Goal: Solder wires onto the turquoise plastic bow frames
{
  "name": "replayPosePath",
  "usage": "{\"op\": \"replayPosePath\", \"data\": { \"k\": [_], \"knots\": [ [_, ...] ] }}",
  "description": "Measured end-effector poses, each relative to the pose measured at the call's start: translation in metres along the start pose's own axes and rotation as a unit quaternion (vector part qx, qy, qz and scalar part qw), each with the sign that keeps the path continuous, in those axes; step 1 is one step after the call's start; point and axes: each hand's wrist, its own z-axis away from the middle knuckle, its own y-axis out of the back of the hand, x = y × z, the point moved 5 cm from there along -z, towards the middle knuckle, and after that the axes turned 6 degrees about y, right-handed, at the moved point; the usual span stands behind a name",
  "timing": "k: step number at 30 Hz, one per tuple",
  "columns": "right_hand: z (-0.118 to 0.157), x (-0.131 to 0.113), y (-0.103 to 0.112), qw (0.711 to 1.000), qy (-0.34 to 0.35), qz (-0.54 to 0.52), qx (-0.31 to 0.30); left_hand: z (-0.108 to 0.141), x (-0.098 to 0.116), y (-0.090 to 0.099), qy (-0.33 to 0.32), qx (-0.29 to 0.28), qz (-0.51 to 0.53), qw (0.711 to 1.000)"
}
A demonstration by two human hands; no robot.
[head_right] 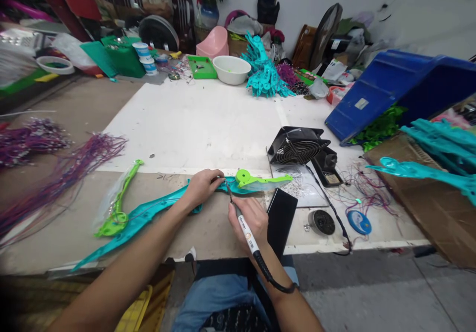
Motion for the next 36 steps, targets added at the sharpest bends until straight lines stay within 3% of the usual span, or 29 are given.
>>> {"op": "replayPosePath", "data": {
  "k": [20, 28, 36],
  "knots": [
    [0.002, -0.002, 0.007, 1.000, -0.010, -0.015, 0.007, 0.003, 0.002, 0.003, 0.005, -0.007, 0.002, 1.000],
    [0.010, -0.012, 0.056, 0.999, 0.003, 0.017, 0.027, 0.007, 0.006, 0.014, -0.039, -0.062, 0.041, 0.996],
    [0.029, 0.010, 0.095, 0.993, -0.067, 0.083, 0.054, 0.010, 0.002, 0.017, -0.078, -0.075, 0.030, 0.994]
  ]
}}
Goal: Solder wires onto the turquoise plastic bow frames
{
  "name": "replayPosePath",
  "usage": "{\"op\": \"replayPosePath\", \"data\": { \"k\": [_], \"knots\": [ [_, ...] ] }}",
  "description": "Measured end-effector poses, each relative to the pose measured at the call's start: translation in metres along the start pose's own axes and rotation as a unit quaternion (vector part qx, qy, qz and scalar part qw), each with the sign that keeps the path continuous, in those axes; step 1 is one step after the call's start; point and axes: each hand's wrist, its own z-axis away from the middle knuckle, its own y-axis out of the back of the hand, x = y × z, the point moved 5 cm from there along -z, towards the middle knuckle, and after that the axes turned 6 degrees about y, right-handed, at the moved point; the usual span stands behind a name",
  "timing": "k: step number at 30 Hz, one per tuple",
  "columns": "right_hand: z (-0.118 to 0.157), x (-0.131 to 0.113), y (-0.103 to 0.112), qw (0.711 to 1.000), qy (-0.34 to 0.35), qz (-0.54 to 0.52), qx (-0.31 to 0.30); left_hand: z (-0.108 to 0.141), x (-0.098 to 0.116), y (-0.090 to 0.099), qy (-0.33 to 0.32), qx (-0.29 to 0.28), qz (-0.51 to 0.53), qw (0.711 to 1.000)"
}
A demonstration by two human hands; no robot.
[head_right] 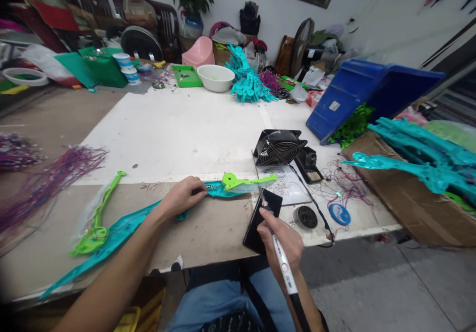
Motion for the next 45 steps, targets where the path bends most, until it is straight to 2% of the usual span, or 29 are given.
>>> {"op": "replayPosePath", "data": {
  "k": [3, 5, 7, 11, 15, 18, 23, 30, 36, 41, 45],
  "knots": [
    [0.005, 0.010, 0.010, 1.000, -0.023, -0.001, 0.006, 0.000, 0.006, 0.008, -0.015, 0.067, -0.026, 0.997],
    [0.007, 0.014, 0.016, 1.000, -0.021, 0.002, 0.003, -0.001, 0.019, 0.006, -0.045, 0.089, -0.071, 0.992],
    [0.007, 0.016, 0.020, 1.000, -0.010, 0.007, 0.008, -0.004, 0.033, -0.004, -0.068, 0.071, -0.118, 0.988],
    [0.009, 0.014, 0.026, 0.999, 0.030, -0.009, 0.014, -0.012, 0.049, -0.031, -0.061, 0.028, -0.181, 0.981],
    [0.014, 0.019, 0.034, 0.999, 0.027, -0.003, 0.021, -0.016, 0.047, -0.048, -0.065, 0.007, -0.192, 0.979],
    [0.019, 0.027, 0.042, 0.999, 0.000, 0.006, 0.036, -0.015, 0.041, -0.050, -0.078, 0.027, -0.169, 0.982],
    [0.022, 0.036, 0.053, 0.998, -0.022, 0.004, 0.054, -0.012, 0.036, -0.050, -0.096, 0.061, -0.128, 0.985],
    [0.025, 0.037, 0.052, 0.999, -0.006, 0.000, 0.039, -0.012, 0.038, -0.047, -0.089, 0.040, -0.148, 0.984],
    [0.026, 0.037, 0.047, 0.999, -0.010, -0.007, 0.040, -0.011, 0.041, -0.043, -0.093, 0.034, -0.121, 0.988],
    [0.025, 0.034, 0.044, 0.998, -0.019, -0.020, 0.051, -0.007, 0.037, -0.025, -0.079, 0.033, -0.053, 0.995],
    [0.020, 0.027, 0.038, 0.998, -0.005, -0.037, 0.041, -0.004, 0.022, -0.003, -0.044, 0.091, -0.039, 0.994]
  ]
}}
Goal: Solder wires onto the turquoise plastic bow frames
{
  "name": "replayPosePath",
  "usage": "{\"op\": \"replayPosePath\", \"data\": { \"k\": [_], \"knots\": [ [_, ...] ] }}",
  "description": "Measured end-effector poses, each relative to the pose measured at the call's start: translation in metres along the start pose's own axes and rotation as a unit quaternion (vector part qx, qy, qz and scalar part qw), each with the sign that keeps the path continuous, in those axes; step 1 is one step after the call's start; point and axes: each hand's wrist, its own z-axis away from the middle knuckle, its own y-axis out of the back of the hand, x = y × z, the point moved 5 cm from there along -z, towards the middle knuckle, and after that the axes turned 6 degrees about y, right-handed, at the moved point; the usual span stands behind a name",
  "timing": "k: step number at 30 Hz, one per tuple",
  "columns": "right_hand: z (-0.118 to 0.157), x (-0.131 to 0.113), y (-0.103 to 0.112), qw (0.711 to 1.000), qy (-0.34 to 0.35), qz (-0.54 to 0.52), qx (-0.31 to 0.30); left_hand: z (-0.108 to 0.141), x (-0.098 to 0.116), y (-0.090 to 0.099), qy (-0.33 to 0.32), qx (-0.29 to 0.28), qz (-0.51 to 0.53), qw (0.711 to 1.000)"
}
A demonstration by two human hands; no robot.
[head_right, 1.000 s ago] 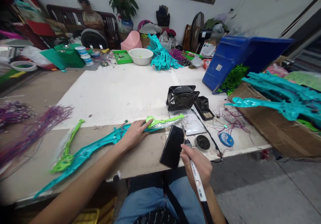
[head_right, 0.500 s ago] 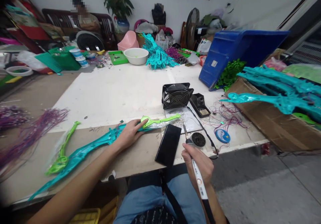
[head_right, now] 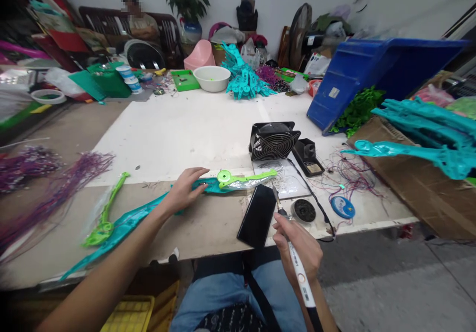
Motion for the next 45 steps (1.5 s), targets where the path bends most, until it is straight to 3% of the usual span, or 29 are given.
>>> {"op": "replayPosePath", "data": {
  "k": [3, 8, 17, 23, 32, 36, 40, 45],
  "knots": [
    [-0.003, -0.007, -0.007, 1.000, 0.017, -0.015, -0.014, -0.001, -0.007, 0.003, 0.016, 0.020, -0.039, 0.999],
    [-0.004, -0.018, -0.015, 0.998, 0.036, -0.027, -0.040, -0.003, -0.009, -0.005, 0.038, -0.016, -0.068, 0.997],
    [-0.005, -0.032, -0.036, 0.990, 0.076, -0.070, -0.097, 0.001, -0.021, 0.001, 0.080, -0.056, -0.029, 0.995],
    [-0.008, -0.033, -0.051, 0.983, 0.121, -0.092, -0.104, 0.004, -0.018, 0.005, 0.080, -0.038, -0.037, 0.995],
    [-0.008, -0.037, -0.071, 0.979, 0.110, -0.100, -0.142, 0.004, -0.024, 0.000, 0.122, -0.015, 0.041, 0.992],
    [-0.009, -0.041, -0.075, 0.979, 0.092, -0.103, -0.148, 0.006, -0.030, 0.018, 0.130, 0.026, 0.066, 0.989],
    [-0.009, -0.042, -0.074, 0.982, 0.080, -0.112, -0.130, 0.013, -0.046, 0.043, 0.190, 0.070, 0.085, 0.976],
    [-0.017, -0.037, -0.074, 0.988, 0.070, -0.089, -0.104, 0.024, -0.066, 0.050, 0.224, 0.015, 0.043, 0.974]
  ]
}}
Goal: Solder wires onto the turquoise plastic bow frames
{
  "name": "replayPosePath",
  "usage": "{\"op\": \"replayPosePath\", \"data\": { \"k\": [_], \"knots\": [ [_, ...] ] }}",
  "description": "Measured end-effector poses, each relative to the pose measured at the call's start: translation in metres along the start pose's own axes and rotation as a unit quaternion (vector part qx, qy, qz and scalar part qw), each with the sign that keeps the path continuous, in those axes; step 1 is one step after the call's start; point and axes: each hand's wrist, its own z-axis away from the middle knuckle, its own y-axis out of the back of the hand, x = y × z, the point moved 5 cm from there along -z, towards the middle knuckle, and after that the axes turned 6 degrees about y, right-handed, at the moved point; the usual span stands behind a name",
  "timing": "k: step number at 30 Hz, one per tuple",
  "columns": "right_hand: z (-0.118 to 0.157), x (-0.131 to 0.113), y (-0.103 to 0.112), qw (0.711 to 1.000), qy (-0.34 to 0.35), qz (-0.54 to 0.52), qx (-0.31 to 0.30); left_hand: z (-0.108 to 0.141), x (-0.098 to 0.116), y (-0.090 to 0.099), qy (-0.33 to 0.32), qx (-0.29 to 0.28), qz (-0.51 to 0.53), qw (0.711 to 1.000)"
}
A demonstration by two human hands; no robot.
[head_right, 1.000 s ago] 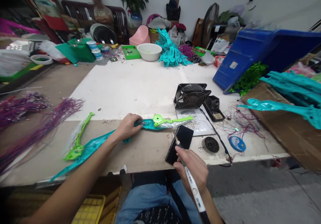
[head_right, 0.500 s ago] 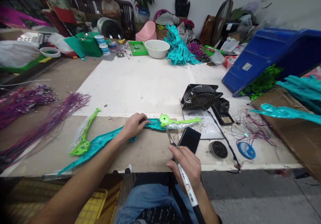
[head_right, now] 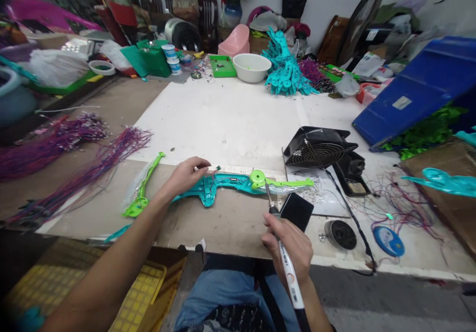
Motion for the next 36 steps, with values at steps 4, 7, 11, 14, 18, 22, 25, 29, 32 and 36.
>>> {"op": "replayPosePath", "data": {
  "k": [4, 7, 11, 14, 18, 22, 25, 29, 32, 36],
  "knots": [
    [-0.016, 0.010, -0.005, 0.997, 0.054, 0.051, -0.033, 0.000, -0.009, -0.007, -0.005, -0.025, -0.082, 0.996],
    [-0.029, 0.023, -0.017, 0.986, 0.098, 0.111, -0.075, -0.004, -0.007, -0.015, 0.015, -0.041, -0.134, 0.990],
    [-0.040, 0.049, -0.041, 0.971, 0.105, 0.170, -0.128, -0.013, 0.002, -0.022, 0.066, -0.041, -0.077, 0.994],
    [-0.042, 0.064, -0.056, 0.967, 0.091, 0.161, -0.176, -0.015, 0.006, -0.026, 0.083, -0.052, 0.013, 0.995],
    [-0.042, 0.072, -0.063, 0.961, 0.076, 0.157, -0.216, -0.008, 0.009, -0.024, 0.076, -0.059, 0.146, 0.985],
    [-0.043, 0.074, -0.065, 0.950, 0.077, 0.185, -0.238, 0.002, 0.008, -0.018, 0.080, -0.058, 0.315, 0.944],
    [-0.044, 0.077, -0.066, 0.950, 0.076, 0.185, -0.241, 0.009, 0.008, -0.015, 0.077, -0.058, 0.353, 0.931],
    [-0.044, 0.080, -0.068, 0.956, 0.077, 0.157, -0.234, 0.021, 0.009, -0.007, 0.034, -0.049, 0.325, 0.944],
    [-0.044, 0.081, -0.069, 0.957, 0.079, 0.153, -0.232, 0.036, 0.013, -0.003, -0.020, -0.089, 0.284, 0.955],
    [-0.044, 0.083, -0.069, 0.959, 0.088, 0.146, -0.226, 0.067, 0.019, -0.001, -0.099, -0.137, 0.223, 0.960]
  ]
}}
